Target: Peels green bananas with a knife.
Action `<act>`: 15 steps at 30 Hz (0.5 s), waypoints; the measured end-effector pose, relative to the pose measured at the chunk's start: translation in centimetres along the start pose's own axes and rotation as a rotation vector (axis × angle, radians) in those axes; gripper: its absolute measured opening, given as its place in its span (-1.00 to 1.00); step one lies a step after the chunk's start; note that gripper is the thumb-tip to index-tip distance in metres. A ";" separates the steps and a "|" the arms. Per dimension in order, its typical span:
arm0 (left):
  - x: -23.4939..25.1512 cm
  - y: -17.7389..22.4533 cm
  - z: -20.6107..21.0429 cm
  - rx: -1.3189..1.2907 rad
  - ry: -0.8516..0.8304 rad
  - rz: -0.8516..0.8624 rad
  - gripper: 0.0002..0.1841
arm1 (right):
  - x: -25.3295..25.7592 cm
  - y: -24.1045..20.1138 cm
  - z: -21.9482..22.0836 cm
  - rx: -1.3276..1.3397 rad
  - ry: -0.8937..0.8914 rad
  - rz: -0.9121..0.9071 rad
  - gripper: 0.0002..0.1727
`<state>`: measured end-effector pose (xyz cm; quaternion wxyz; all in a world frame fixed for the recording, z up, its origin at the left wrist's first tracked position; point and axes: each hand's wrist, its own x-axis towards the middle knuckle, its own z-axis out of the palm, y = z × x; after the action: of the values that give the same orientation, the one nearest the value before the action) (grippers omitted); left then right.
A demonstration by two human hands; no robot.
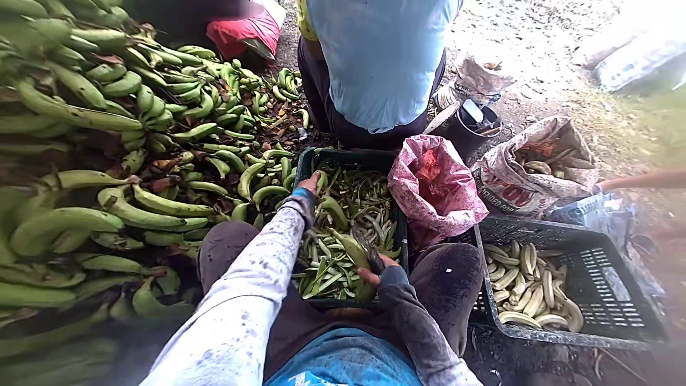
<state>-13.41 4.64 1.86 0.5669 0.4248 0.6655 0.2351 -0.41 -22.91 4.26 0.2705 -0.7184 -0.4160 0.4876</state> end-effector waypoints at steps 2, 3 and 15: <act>-1.5 0.2 -0.3 0.065 -0.105 0.009 -0.36 | 0.0 -0.5 -1.3 -0.029 0.055 -0.058 -0.20; -2.3 0.5 -0.1 0.065 -0.158 0.007 -0.39 | 0.8 -1.1 -2.3 -0.099 0.083 -0.087 -0.09; -12.8 9.6 -6.4 -0.221 -1.100 0.330 -0.51 | 13.3 -4.3 -6.7 0.639 0.362 -0.035 -0.71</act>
<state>-16.69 0.10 18.17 0.8259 0.5209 0.1700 0.1330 6.76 -9.14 3.89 0.5586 -0.6651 -0.2004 0.4532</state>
